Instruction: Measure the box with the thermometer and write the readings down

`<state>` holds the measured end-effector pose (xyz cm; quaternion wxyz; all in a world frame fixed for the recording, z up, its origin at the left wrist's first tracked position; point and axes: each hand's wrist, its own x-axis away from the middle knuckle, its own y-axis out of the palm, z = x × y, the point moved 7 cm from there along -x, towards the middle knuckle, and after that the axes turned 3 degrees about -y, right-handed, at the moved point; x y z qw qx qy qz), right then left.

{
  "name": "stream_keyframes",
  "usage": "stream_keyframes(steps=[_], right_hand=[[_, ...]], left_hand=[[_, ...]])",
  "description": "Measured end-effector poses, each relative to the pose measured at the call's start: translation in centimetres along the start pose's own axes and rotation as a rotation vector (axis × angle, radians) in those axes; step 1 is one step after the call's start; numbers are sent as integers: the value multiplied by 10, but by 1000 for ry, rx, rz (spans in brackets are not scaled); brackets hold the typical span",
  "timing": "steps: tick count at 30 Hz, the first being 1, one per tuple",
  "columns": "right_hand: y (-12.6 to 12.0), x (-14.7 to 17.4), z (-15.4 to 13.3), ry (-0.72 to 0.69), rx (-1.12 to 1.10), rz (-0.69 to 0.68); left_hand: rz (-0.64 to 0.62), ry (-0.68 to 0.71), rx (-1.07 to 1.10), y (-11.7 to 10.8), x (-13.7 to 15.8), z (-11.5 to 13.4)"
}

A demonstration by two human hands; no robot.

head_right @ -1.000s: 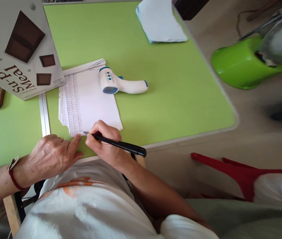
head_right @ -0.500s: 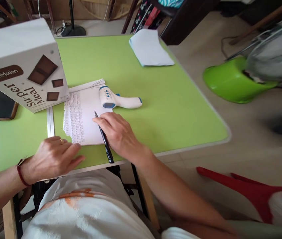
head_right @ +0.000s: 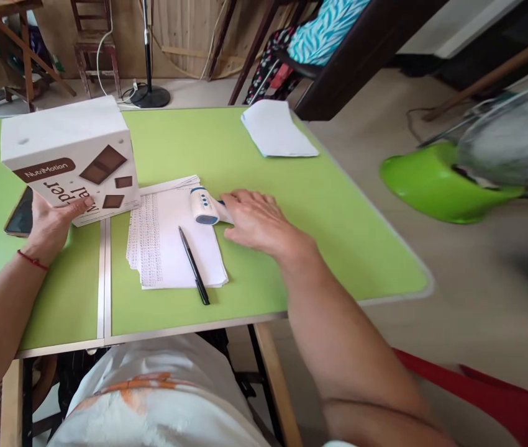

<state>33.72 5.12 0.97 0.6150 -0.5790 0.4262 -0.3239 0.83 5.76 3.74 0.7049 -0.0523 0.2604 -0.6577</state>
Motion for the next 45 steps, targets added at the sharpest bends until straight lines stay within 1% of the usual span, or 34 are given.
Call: stream_keyframes(steps=[2, 3, 4, 5, 6, 8, 10, 11, 12, 13, 14, 16, 18, 22, 24, 27, 29, 33, 36, 42, 45], right_hand=[[9, -10, 14, 37, -93, -148], [8, -15, 18, 44, -144, -175], [4, -19, 19, 47, -187, -165], [-3, -24, 19, 53, -221, -121], [-12, -27, 18, 67, -252, -49], [-32, -30, 9, 107, -370, 164], [-47, -25, -7, 120, -623, 421], [-49, -21, -19, 88, -798, 524], [-46, -17, -32, 42, -966, 572], [-39, -14, -46, -2, -1117, 549], [-30, -11, -59, -24, -1219, 478], [-16, -4, -81, -87, -1345, 333], [-10, 4, -92, -120, -1414, 250], [-15, 12, -104, -195, -1602, 103], [-20, 13, -110, -236, -1681, 26], [-20, 14, -117, -235, -1711, -59], [-17, 14, -119, -208, -1695, -72], [-13, 14, -119, -186, -1702, -3], [-11, 15, -119, -176, -1712, 15], [-18, 17, -117, -187, -1678, 68], [-19, 17, -117, -192, -1694, 78]], left_hand=[[43, -54, 156, -5, -2, -9], [41, -67, 175, -6, -2, -11], [19, -77, 168, -7, -3, -14], [-9, -78, 147, -8, -3, -15], [-44, -72, 122, -9, -4, -16], [-98, -55, 89, -9, -4, -15], [-66, -59, 80, -12, -4, -14], [-27, -72, 81, -13, -4, -14], [11, -86, 83, -14, -3, -13], [40, -96, 85, -14, -1, -11], [50, -95, 93, -12, 1, -8], [19, -74, 132, -4, 7, 1], [-26, -64, 151, 6, 14, 10], [-65, -116, 77, 20, 30, 21], [-104, -143, 77, 27, 36, 24], [-169, -168, 99, 35, 41, 26], [-186, -170, 105, 38, 42, 26], [-175, -147, 101, 38, 40, 25], [-185, -151, 107, 38, 40, 24], [-220, -104, 101, 40, 41, 31], [-220, -126, 94, 40, 42, 30]])
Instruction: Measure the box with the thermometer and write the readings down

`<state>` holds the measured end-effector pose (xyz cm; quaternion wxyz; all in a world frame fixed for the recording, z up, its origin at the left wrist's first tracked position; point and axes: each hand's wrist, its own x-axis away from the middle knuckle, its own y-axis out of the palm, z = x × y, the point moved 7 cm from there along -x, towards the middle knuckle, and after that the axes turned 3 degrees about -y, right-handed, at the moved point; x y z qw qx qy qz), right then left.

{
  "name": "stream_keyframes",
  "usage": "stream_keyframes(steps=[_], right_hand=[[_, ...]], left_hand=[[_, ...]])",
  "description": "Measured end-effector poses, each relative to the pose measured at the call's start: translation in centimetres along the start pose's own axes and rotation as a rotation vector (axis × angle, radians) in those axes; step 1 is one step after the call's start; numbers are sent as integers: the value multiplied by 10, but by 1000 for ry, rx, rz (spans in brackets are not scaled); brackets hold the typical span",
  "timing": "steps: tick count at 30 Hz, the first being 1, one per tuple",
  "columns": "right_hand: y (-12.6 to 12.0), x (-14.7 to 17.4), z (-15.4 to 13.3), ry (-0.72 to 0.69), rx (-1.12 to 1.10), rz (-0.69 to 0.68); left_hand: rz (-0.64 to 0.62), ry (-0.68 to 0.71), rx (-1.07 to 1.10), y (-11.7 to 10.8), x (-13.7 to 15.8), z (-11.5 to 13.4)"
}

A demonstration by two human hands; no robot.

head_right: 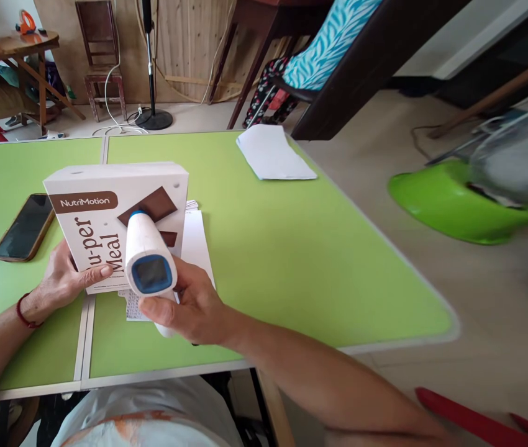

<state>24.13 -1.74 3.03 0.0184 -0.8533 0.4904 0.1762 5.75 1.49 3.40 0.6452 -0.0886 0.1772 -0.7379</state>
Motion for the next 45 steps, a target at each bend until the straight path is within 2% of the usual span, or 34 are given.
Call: stream_keyframes(steps=[7, 11, 19, 22, 24, 27, 28, 30, 32, 36, 38, 41, 45], right_hand=[[1, 1, 2, 10, -14, 5], [2, 1, -1, 9, 26, 4], [1, 0, -4, -19, 66, 20], [2, -2, -5, -39, 81, 3], [-5, -6, -12, -107, 117, 26], [-36, -15, -30, -232, 312, 140], [-50, -18, -33, -212, 432, 157], [-80, -25, -34, -117, 707, 172], [-107, -30, -27, 14, 959, 110], [-139, -30, 0, 206, 1266, -38], [-143, -29, 12, 279, 1347, -82], [-136, -27, 16, 348, 1408, -154], [-109, -22, -15, 278, 1550, -61]], left_hand=[[4, -42, 35, 0, 0, -4], [-11, -17, 45, 0, -1, -3], [-27, 53, -204, -9, -3, 5], [-37, 43, -129, -10, -4, 2], [-8, 71, -42, -12, -5, 3], [106, 132, 72, -25, -9, 4], [155, 152, 101, -32, -11, 4], [242, 184, 142, -45, -17, -1], [301, 209, 156, -56, -23, -8], [303, 211, 149, -60, -31, -20], [262, 232, 168, -56, -32, -20], [211, 309, 138, -47, -31, -14], [183, 382, 121, -44, -31, -12]])
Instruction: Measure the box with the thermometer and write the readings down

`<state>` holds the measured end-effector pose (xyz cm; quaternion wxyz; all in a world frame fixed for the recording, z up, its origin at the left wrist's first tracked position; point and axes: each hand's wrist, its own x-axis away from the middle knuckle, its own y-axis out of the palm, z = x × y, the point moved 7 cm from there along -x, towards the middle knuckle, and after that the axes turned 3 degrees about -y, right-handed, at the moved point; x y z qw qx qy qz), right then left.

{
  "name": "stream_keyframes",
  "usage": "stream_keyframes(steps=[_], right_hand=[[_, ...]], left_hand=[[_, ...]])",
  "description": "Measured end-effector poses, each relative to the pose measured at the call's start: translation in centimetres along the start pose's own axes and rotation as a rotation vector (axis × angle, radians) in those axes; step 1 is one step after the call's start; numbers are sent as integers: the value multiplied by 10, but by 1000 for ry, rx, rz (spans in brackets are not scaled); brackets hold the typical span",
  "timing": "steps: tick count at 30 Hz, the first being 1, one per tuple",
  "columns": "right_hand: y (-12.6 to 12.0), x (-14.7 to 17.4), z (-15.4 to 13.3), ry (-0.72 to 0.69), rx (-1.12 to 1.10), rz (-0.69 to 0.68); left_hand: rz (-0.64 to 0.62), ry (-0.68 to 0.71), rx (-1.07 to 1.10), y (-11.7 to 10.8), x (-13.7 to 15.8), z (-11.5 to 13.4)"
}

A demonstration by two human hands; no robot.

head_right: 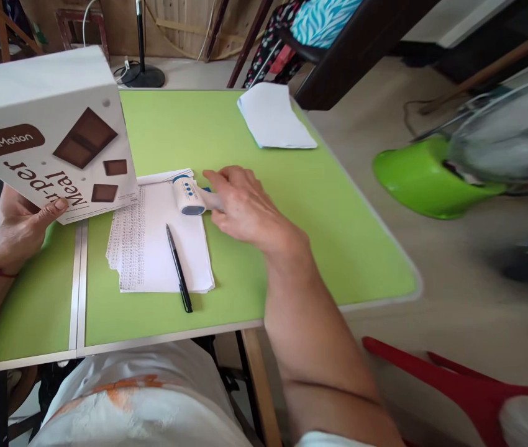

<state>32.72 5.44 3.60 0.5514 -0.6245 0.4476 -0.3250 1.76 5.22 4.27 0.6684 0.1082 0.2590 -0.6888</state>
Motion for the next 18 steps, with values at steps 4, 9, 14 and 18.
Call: stream_keyframes(steps=[4, 9, 14, 18], right_hand=[[7, 30, -40, -57, 39, -92], [50, 58, -64, -116, 71, -79], [66, 52, -59, -141, 12, -138], [59, 37, -64, -234, -19, -161]], left_hand=[[72, -6, 56, -6, -1, -7], [116, -48, 77, -7, -2, -7], [54, -70, 0, -1, 1, 2], [-6, -66, -62, 4, 4, 4]])
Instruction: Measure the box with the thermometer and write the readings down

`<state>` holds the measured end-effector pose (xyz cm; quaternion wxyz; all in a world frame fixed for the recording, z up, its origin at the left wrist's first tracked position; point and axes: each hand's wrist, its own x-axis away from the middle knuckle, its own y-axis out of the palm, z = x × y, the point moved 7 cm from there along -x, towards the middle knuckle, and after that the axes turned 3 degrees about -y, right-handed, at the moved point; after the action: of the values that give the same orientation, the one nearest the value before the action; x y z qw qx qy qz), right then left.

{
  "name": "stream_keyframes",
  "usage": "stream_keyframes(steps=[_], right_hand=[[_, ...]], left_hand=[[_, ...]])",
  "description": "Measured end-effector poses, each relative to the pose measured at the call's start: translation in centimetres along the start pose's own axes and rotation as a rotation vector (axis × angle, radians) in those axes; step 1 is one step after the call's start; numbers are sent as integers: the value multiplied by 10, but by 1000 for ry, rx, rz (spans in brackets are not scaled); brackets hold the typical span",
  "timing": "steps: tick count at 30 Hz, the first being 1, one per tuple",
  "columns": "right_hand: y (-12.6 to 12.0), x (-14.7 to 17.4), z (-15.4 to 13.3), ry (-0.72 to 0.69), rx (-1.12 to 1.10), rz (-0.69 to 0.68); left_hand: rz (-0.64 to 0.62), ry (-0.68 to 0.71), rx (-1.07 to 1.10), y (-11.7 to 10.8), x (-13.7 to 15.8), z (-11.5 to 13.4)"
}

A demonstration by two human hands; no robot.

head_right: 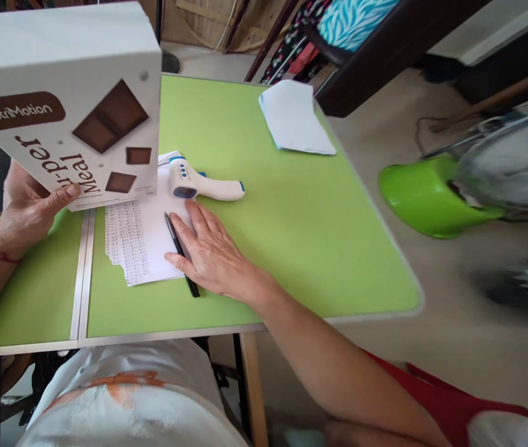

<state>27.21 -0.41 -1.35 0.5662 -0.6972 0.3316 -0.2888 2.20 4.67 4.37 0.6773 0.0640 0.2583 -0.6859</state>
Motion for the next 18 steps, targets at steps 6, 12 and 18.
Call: stream_keyframes(steps=[6, 12, 18], right_hand=[[-18, 0, -8, 38, 68, 237], [-34, 14, -14, -63, -188, 361], [-46, 26, -7, -14, -836, 473]], left_hand=[[-137, -14, -38, 12, 3, -6], [171, 111, -334, -10, 2, 4], [-267, 568, -623, 51, 53, 69]])
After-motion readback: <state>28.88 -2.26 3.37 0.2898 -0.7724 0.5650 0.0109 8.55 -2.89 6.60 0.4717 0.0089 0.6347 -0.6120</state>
